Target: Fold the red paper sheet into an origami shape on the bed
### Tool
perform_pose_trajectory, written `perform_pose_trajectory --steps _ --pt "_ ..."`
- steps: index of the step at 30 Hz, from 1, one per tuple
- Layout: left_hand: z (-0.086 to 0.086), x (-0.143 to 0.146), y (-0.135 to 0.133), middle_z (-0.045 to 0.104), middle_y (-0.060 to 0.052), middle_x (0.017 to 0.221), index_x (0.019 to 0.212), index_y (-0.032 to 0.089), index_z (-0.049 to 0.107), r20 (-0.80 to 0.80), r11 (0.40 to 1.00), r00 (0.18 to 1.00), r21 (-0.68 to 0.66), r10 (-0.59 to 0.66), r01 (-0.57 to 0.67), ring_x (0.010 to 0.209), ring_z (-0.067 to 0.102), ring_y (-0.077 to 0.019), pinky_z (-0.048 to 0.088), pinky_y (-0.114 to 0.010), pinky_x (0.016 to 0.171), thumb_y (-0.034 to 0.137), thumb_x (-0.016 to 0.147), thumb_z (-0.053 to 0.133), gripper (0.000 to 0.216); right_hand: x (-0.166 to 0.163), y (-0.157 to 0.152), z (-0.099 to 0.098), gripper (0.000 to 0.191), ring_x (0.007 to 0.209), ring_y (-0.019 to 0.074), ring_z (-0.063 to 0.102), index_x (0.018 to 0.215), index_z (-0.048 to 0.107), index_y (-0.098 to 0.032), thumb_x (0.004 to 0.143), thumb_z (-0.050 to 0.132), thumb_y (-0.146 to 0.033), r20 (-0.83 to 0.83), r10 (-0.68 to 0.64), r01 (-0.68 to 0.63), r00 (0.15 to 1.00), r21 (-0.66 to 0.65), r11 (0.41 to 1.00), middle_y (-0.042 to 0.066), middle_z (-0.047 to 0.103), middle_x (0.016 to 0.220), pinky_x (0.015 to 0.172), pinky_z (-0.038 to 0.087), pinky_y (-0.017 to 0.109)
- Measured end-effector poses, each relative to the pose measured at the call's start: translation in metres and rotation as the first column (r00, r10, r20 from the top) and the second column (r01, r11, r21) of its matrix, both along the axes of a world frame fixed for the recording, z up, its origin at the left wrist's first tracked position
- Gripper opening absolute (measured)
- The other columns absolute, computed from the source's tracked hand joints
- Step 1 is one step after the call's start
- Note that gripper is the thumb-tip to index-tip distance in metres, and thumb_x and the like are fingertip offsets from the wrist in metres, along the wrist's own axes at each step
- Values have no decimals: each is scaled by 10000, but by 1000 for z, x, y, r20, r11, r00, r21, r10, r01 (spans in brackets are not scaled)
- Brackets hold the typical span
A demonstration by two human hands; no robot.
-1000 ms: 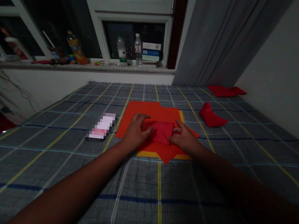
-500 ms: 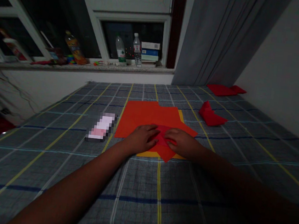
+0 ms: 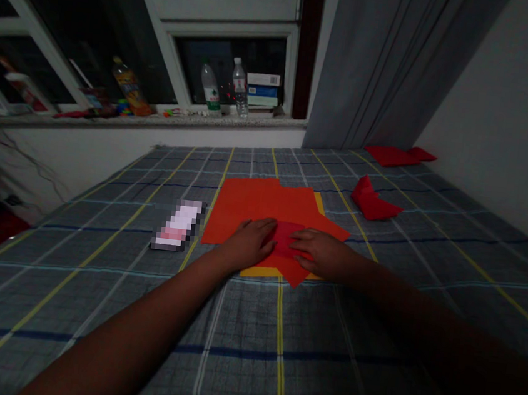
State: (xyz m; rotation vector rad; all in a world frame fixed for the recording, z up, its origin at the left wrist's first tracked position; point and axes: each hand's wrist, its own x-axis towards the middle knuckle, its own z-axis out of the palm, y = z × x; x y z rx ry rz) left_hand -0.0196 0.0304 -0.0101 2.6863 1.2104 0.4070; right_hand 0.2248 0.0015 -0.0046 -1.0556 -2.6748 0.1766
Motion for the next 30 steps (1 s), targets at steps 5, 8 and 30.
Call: perform_pose_trajectory --steps 5,8,30 --pt "4 -1 -3 382 -151 1565 1477 212 434 -118 997 991 -37 66 -71 1453 335 -336 134 -600 1173 460 961 448 573 -1 -2 0 340 1227 273 604 1211 708 -166 913 558 -235 13 -2 3 1000 -47 999 144 667 1299 1076 436 434" --pt "4 -2 -4 324 -150 1593 1505 219 393 -163 995 983 -46 82 -90 1487 251 -362 96 -627 1166 525 958 423 628 1 -1 0 348 1222 276 609 1221 702 -157 913 563 -239 11 10 -9 1000 -67 998 146 670 1294 1070 442 429" --pt "13 -21 11 442 -69 1542 1409 280 523 -158 991 987 -134 3 -24 1434 376 -261 180 -587 1171 349 964 443 457 -14 11 -8 328 1136 270 587 1215 636 -103 971 472 -248 89 -217 204 972 134 970 173 640 1252 1011 446 395"
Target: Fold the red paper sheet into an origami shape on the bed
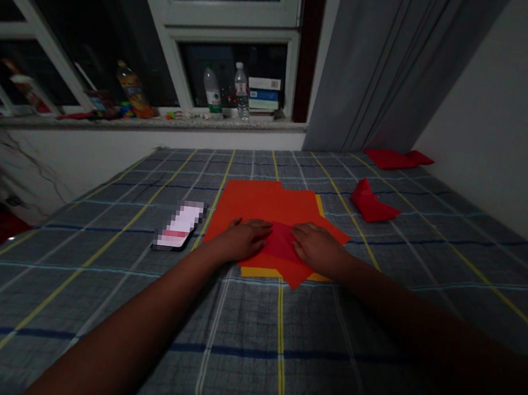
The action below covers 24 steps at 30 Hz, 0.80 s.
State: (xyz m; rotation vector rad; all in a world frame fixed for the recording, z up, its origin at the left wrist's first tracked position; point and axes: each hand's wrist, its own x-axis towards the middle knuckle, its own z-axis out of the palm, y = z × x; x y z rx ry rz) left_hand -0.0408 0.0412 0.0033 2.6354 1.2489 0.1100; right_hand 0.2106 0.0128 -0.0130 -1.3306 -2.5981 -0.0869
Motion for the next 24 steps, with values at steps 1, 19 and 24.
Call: perform_pose_trajectory --steps 1,19,24 --pt "1 -2 1 395 -63 1570 1442 290 480 -33 1000 999 -30 -11 10 1457 338 -259 160 -594 1176 375 968 440 483 0 -1 0 333 1133 269 592 1221 632 -104 974 461 -248 25 -7 7 1000 -3 1000 171 640 1262 1010 448 395" --pt "14 13 -7 571 -86 1426 1308 229 604 45 992 999 122 -12 7 1357 461 -258 212 -524 1166 428 1004 389 422 6 6 -12 560 1468 337 283 1511 386 -140 957 399 -223 54 100 -96 993 -72 993 115 406 1566 1152 298 532" --pt "-1 32 -17 488 -92 1507 1429 226 488 7 984 991 126 -132 130 1371 460 -226 225 -506 1173 359 1021 343 453 2 3 -7 465 1335 278 470 1376 527 -103 934 489 -243 -48 30 -30 998 -6 1000 169 563 1408 1119 359 430"
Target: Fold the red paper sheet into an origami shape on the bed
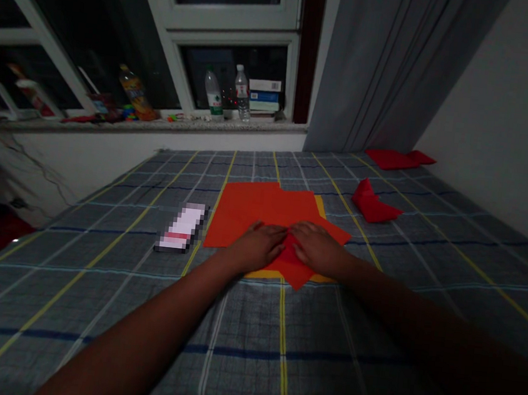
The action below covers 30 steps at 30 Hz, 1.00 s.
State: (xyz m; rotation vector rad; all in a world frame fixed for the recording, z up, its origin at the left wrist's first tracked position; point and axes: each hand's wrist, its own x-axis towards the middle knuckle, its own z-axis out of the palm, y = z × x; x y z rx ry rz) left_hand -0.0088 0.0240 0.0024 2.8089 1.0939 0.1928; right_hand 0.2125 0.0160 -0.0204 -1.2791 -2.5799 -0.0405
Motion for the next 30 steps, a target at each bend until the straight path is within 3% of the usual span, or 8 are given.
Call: perform_pose_trajectory --steps 3,8,13,17,21,25,28,30 --pt "-3 -1 -1 442 -115 1537 1459 212 455 -35 998 997 29 63 -62 1395 436 -243 194 -533 1183 421 1022 341 498 -2 -3 5 413 1245 263 534 1306 581 -103 930 519 -264 -7 -34 34 999 5 999 163 613 1334 1073 396 396" --pt "1 -7 -2 397 -168 1551 1456 170 461 -127 976 969 92 210 -200 1400 420 -318 185 -611 1163 564 980 377 624 -4 -11 14 342 1289 304 496 1196 658 -120 958 485 -295 99 -83 78 992 48 996 149 673 1257 1078 346 441" --pt "5 -6 -5 411 -157 1546 1445 177 475 -138 971 964 108 229 -215 1402 418 -320 201 -613 1158 601 965 364 650 -4 -16 21 315 1177 288 558 1051 711 -140 958 483 -335 171 -158 144 972 93 985 153 724 1131 1053 325 445" --pt "3 -7 -4 385 -152 1563 1456 178 458 -132 970 963 87 236 -226 1418 390 -321 204 -616 1153 616 960 369 669 0 -18 26 341 1102 301 575 927 731 -169 948 500 -419 212 -233 219 949 88 972 142 748 974 1075 243 525" --pt "1 -12 0 373 -161 1570 1446 161 470 -82 979 978 79 194 -188 1431 351 -345 242 -584 1146 723 892 432 791 1 -19 27 344 1130 303 553 962 720 -179 959 465 -411 190 -248 236 950 86 968 132 742 1028 1065 224 544" --pt "1 -12 -1 418 -172 1533 1445 148 471 26 994 998 90 60 -62 1395 388 -348 299 -504 1138 798 769 561 942 0 -19 26 324 1123 313 550 948 714 -171 954 456 -367 146 -249 240 957 72 968 146 732 1031 1048 257 536" --pt "3 -11 -2 528 -143 1436 1370 182 559 82 998 996 44 -40 37 1318 483 -309 358 -448 1106 716 819 591 768 4 -18 28 292 1102 314 556 960 713 -165 937 451 -291 103 -225 221 969 55 974 155 723 1033 1029 302 530" --pt "5 -12 -1 583 -133 1367 1306 181 613 116 996 990 -18 -85 87 1267 532 -277 391 -407 1086 633 879 581 623 9 -18 31 308 1140 309 540 1082 702 -153 915 462 -250 53 -157 155 986 39 987 158 698 1130 1023 342 500"
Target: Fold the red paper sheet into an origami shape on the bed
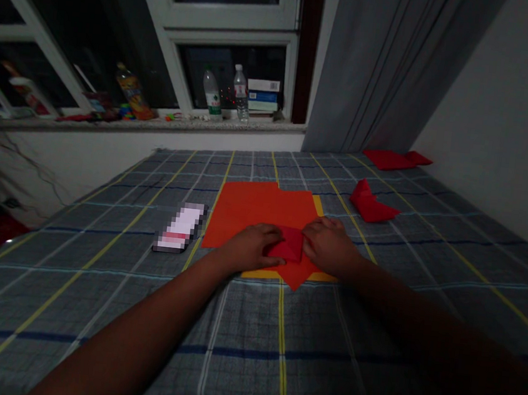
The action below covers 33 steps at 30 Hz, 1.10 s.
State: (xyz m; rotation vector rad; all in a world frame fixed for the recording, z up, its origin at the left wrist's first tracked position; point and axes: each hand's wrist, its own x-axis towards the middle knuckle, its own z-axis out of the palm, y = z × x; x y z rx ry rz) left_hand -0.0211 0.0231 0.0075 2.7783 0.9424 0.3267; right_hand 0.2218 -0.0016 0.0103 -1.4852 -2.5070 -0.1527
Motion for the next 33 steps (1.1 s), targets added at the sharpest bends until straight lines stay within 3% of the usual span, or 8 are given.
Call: perform_pose_trajectory --steps 5,7,11,14,19,27,33 --pt "3 -11 5 588 -127 1379 1345 186 584 85 988 995 -137 -56 67 1290 533 -238 379 -382 1122 518 916 602 543 14 2 2 531 1334 297 422 1359 585 -180 834 572 -256 -101 343 -349 934 -40 936 121 560 1415 1117 312 480" --pt "2 -14 6 560 -122 1422 1368 203 567 93 982 992 -166 -80 95 1329 504 -236 356 -397 1145 485 913 617 538 16 3 -1 524 1336 277 437 1362 586 -181 846 585 -275 -135 422 -432 897 -65 899 112 582 1400 1128 314 466" --pt "1 -16 6 530 -129 1455 1404 205 530 92 976 993 -201 -70 88 1353 483 -248 350 -429 1152 435 864 690 608 11 4 -3 332 1219 216 554 1211 685 -190 935 515 -261 -183 482 -504 857 -100 858 82 702 1218 1083 376 396" --pt "4 -16 4 544 -120 1432 1380 209 550 163 982 983 -151 -87 112 1341 484 -234 365 -409 1140 383 859 699 569 7 2 -2 283 1124 209 605 1114 718 -184 958 491 -248 -176 459 -479 871 -99 872 81 737 1093 1035 407 384" --pt "9 -12 1 688 -90 1153 1151 197 690 153 985 984 -126 -95 115 1109 618 -191 454 -329 1018 291 953 555 257 6 2 -3 257 1005 213 624 1029 722 -181 961 478 -224 -175 397 -415 901 -79 906 98 726 1023 941 447 369" --pt "0 -6 6 724 -68 1057 1062 191 704 206 978 964 -156 170 -139 965 664 -188 500 -310 888 329 981 488 270 -2 8 -16 279 918 206 631 983 677 -162 994 409 -236 -328 169 -198 929 -57 979 103 707 961 862 460 328" --pt "-4 1 8 732 -83 997 1018 175 693 179 960 946 -120 271 -253 902 670 -212 500 -320 820 318 973 470 269 -11 16 -16 260 899 193 650 1000 636 -166 1018 394 -262 -289 26 -58 957 -101 993 87 716 970 815 434 287"
